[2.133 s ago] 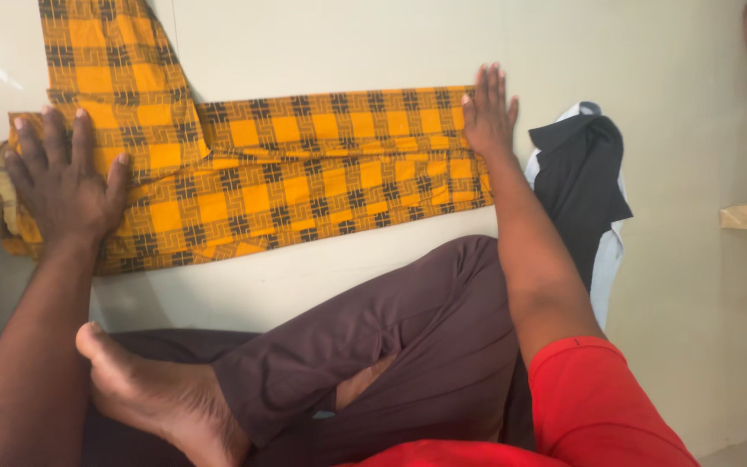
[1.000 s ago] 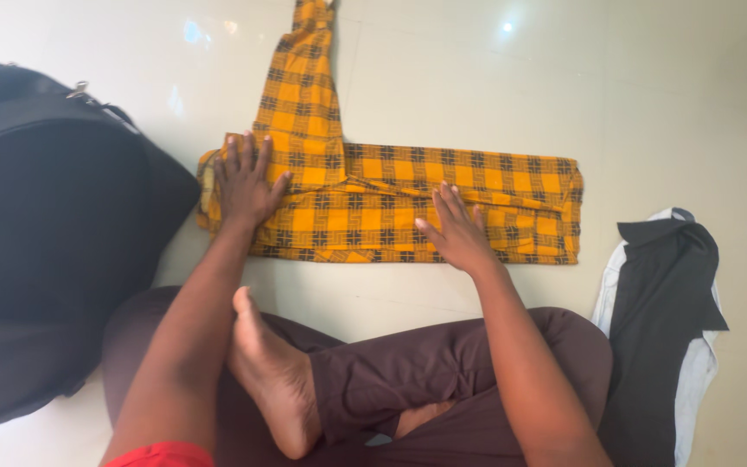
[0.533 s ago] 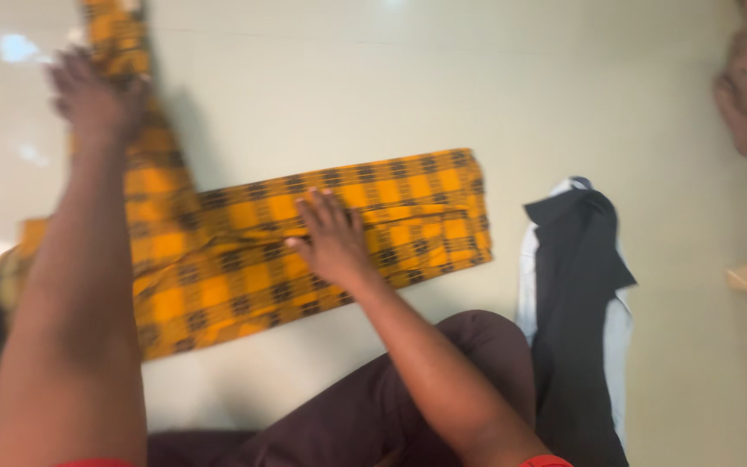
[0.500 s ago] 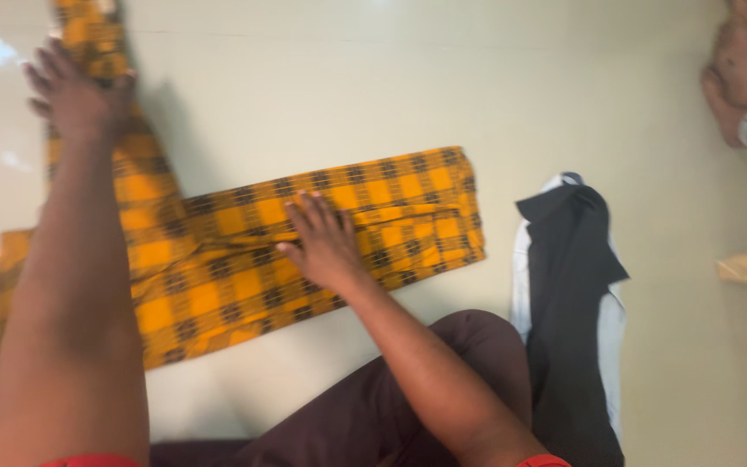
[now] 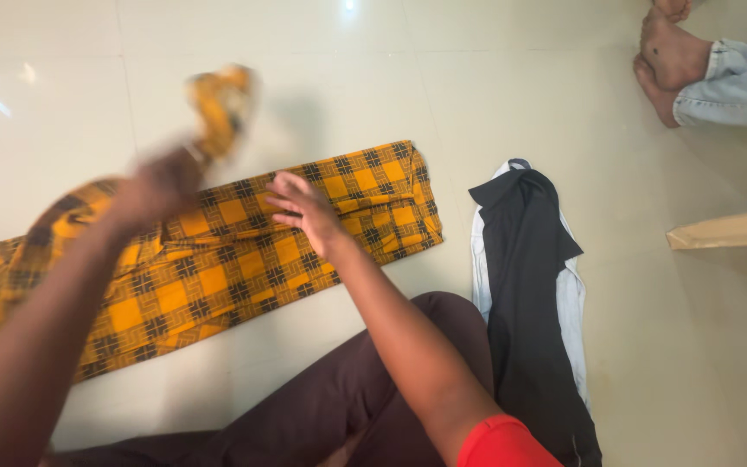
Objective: The person folds a yellow and black checkered shirt on the floor. They smooth the fabric, fold the sleeves and sides, and then fold the shirt into a compact rectangle before placing it into a black bag.
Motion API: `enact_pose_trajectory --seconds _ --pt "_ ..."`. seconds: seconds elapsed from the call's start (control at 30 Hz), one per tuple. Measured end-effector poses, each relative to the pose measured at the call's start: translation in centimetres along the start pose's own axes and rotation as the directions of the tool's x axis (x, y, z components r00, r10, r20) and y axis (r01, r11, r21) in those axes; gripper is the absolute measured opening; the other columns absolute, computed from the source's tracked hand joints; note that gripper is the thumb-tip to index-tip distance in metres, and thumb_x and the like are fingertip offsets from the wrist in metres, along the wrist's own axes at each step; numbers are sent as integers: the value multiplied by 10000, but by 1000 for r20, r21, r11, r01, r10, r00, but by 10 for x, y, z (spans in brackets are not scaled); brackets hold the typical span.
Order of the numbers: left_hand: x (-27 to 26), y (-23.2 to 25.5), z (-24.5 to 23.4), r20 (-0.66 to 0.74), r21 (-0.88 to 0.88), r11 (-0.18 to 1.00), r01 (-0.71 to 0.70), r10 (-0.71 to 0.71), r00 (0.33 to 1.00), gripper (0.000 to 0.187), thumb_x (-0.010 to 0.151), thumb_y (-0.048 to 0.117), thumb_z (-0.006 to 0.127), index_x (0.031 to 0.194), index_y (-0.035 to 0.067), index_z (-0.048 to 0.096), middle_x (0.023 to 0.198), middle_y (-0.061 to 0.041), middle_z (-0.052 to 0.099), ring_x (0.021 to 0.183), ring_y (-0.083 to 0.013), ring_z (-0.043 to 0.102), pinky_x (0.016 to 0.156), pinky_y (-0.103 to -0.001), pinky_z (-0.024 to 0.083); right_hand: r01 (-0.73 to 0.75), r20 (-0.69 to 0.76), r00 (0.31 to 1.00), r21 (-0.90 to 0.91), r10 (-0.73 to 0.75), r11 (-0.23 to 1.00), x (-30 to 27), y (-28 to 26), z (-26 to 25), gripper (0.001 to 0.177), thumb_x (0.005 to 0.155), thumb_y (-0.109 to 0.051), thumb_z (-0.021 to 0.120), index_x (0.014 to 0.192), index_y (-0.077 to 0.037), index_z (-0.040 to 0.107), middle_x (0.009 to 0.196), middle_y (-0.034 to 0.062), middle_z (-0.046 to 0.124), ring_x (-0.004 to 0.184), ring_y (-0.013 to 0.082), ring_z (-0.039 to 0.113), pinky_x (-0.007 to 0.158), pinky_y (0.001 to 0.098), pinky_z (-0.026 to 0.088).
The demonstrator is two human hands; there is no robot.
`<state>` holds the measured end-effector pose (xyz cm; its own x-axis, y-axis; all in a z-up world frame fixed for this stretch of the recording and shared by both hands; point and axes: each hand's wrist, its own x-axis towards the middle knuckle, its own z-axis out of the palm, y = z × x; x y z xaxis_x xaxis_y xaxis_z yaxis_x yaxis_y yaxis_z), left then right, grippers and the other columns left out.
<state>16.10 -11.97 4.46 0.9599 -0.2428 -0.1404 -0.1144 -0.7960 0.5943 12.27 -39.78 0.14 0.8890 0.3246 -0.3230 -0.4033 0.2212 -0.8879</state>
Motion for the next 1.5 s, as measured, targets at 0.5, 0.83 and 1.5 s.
enact_pose_trajectory --seconds 0.5,0.83,1.5 --pt "-275 -87 24 -304 -571 768 291 -527 793 366 1008 257 666 1307 48 697 1086 -158 719 910 -256 676 743 -388 547 317 -393 912 499 -115 807 -11 9 -35 523 915 -486 547 1270 -113 641 1332 123 620 1257 259 547 1112 440 390" --pt "-239 -97 34 -307 -501 827 254 -445 841 332 976 249 708 1198 2 730 1052 -177 756 927 -235 711 782 -375 549 343 -164 880 -432 -446 834 -80 -34 -11 380 872 -345 742 1159 -107 669 1130 79 690 1107 246 657 983 390 507" --pt "-239 -77 29 -450 -152 926 345 -376 810 954 653 -120 692 1519 224 490 1378 -184 449 1266 -435 432 1072 -491 442 381 830 429 191 -356 905 -189 -82 101 219 954 -249 754 1095 -81 747 1109 80 723 1168 251 690 1035 436 563"
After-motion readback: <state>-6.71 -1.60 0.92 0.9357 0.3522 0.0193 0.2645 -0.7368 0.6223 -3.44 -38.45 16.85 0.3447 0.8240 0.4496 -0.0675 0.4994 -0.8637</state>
